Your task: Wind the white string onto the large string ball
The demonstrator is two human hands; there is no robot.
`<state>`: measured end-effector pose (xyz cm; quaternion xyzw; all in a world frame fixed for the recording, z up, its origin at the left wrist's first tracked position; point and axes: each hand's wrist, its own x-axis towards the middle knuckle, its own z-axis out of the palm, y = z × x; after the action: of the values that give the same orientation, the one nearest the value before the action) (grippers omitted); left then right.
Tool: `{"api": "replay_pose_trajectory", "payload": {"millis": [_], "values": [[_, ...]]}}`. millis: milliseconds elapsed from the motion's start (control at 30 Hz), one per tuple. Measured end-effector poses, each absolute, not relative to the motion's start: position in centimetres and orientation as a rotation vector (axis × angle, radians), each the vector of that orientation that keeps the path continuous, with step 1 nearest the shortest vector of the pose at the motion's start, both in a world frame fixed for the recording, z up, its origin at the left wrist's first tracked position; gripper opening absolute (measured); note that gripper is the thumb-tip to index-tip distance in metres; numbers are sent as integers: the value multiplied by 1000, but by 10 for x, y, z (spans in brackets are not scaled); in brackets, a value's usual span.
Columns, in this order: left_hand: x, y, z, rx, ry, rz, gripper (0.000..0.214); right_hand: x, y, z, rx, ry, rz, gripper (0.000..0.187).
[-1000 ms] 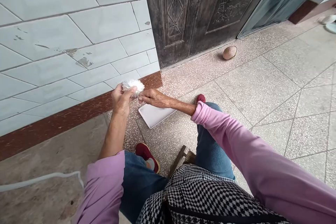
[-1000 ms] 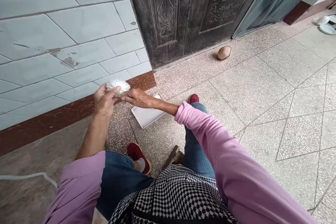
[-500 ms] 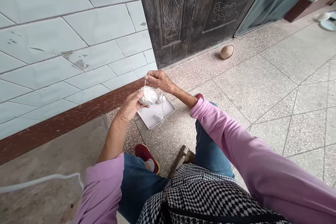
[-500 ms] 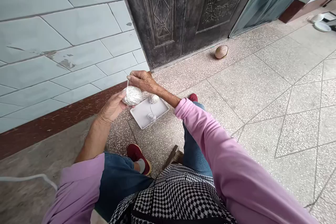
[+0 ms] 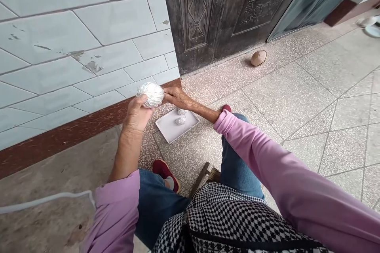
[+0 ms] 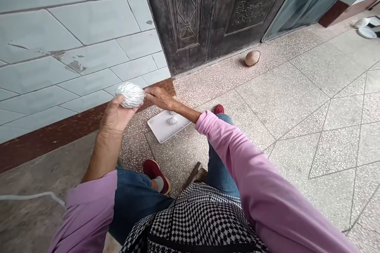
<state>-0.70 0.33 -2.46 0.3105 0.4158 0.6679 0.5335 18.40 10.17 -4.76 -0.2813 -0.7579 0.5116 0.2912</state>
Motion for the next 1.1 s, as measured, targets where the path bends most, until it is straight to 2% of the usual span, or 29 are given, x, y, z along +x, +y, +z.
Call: {"api": "replay_pose_trajectory", "payload": {"millis": [100, 267, 400, 533, 733, 933, 1100], "values": [[-9, 5, -27, 723, 1035, 1611, 62, 185, 88, -38, -818, -2075, 1413, 39], [-16, 10, -33, 745, 1174, 1653, 61, 190, 72, -28, -676, -2130, 1472, 36], [-17, 12, -34, 758, 1315, 1617, 69, 195, 81, -34, -514, -2034, 1573, 35], [-7, 7, -28, 874, 1440, 1387, 83, 199, 103, -43, -465, -1871, 1604, 50], [7, -7, -14, 1045, 1318, 1047, 81, 209, 118, -36, -580, -1820, 1490, 54], [13, -12, -21, 952, 1063, 1149, 77, 210, 110, -26, -694, -1879, 1400, 46], [12, -14, -29, 906, 1097, 1157, 81, 204, 108, -27, -720, -1981, 1346, 50]]}}
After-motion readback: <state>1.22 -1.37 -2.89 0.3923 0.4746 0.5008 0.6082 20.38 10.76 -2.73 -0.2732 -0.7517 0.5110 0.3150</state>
